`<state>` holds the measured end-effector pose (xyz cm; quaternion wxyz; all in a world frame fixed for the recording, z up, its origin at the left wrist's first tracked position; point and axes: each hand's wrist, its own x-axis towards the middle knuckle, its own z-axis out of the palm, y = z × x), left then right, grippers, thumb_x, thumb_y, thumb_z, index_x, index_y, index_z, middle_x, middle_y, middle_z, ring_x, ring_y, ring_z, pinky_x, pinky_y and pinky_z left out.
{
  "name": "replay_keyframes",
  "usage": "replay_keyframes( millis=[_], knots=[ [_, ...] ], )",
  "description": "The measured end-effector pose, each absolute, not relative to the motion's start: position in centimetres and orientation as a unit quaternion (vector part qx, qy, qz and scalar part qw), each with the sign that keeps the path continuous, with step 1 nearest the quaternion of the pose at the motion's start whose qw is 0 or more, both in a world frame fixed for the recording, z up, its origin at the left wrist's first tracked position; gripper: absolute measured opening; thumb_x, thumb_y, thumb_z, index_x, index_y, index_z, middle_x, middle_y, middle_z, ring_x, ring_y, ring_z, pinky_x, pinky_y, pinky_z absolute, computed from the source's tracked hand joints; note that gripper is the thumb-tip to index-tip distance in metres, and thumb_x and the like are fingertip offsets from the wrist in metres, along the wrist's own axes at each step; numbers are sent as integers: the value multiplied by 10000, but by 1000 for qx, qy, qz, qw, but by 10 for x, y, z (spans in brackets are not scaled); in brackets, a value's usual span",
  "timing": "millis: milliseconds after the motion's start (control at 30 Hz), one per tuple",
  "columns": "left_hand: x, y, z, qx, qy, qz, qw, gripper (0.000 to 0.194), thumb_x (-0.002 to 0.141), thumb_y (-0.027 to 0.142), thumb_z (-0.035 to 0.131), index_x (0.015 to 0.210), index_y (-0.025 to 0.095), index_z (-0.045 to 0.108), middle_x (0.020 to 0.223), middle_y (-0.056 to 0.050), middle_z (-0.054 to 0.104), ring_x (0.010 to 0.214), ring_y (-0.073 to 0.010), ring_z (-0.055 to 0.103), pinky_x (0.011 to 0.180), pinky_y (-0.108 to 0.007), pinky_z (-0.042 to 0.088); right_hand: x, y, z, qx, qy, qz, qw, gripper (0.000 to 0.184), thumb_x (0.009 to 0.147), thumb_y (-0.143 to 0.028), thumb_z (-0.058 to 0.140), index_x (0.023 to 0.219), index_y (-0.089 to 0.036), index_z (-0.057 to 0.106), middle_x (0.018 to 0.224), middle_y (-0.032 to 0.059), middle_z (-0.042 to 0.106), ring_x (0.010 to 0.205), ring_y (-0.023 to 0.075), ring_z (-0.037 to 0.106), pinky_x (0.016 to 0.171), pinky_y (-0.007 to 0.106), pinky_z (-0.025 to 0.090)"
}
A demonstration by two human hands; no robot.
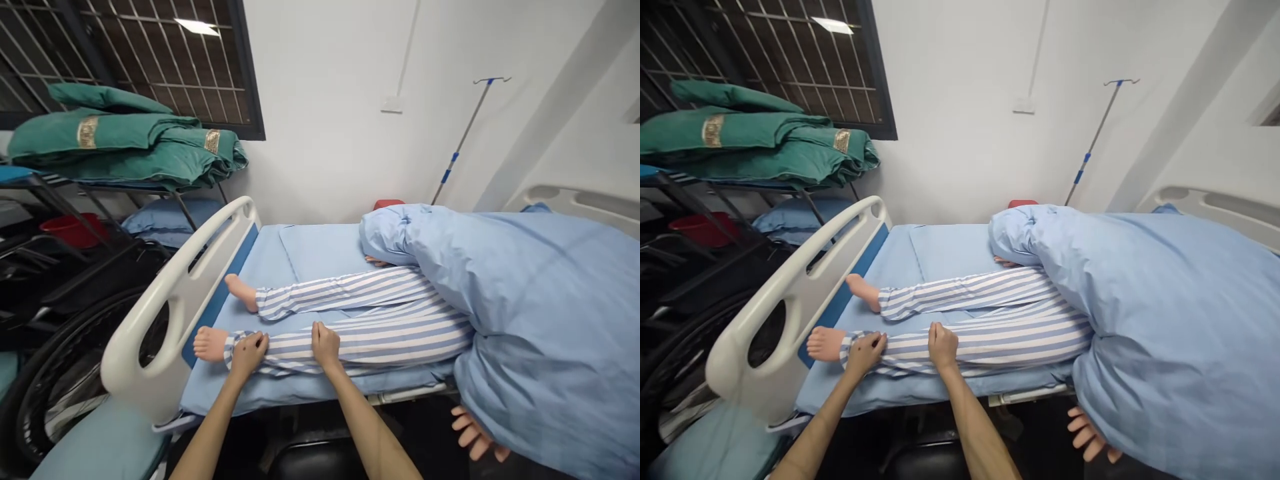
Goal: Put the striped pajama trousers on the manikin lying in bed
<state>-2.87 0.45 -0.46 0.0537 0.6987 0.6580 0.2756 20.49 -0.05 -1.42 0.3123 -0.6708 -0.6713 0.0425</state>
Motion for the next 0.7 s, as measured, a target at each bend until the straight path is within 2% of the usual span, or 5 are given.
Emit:
replay_keyframes(
  millis=[167,400,467,533,700],
  knots=[
    [-58,1,3,771,591,238,-8,254,850,272,450,624,221,555,653,-55,641,665,-191,563,695,-304,392,147,-3,-15,-606,-725,70,319,510,1036,-332,238,699,-202,598,587,23,617,512,135,476,565,312,159],
    [-83,-3,58,665,666,316,-123,312,851,302,471,549,222,461,564,-43,551,627,-182,499,678,-305,347,102,-4,-13,-569,-725,161,354,471,1014,-372,264,665,-216,539,557,18,569,515,145,476,561,301,183],
    [-67,-3,68,627,680,372,-76,334,832,327,478,523,223,409,536,-26,507,585,-160,455,653,-298,334,96,-3,-9,-563,-700,207,388,500,1016,-409,226,631,-226,488,532,14,537,515,151,477,557,294,212],
    [-44,-1,69,595,676,434,25,368,833,377,478,514,226,370,506,-3,454,544,-140,411,616,-289,323,93,-2,-1,-547,-673,252,429,522,1018,-446,187,618,-236,450,525,10,521,521,155,487,553,285,251],
    [16,8,40,508,636,522,256,400,872,419,423,522,229,388,498,8,439,549,-138,425,603,-270,354,107,1,26,-515,-637,281,501,519,1009,-493,199,629,-243,449,534,2,511,522,156,480,558,281,313]
  ],
)
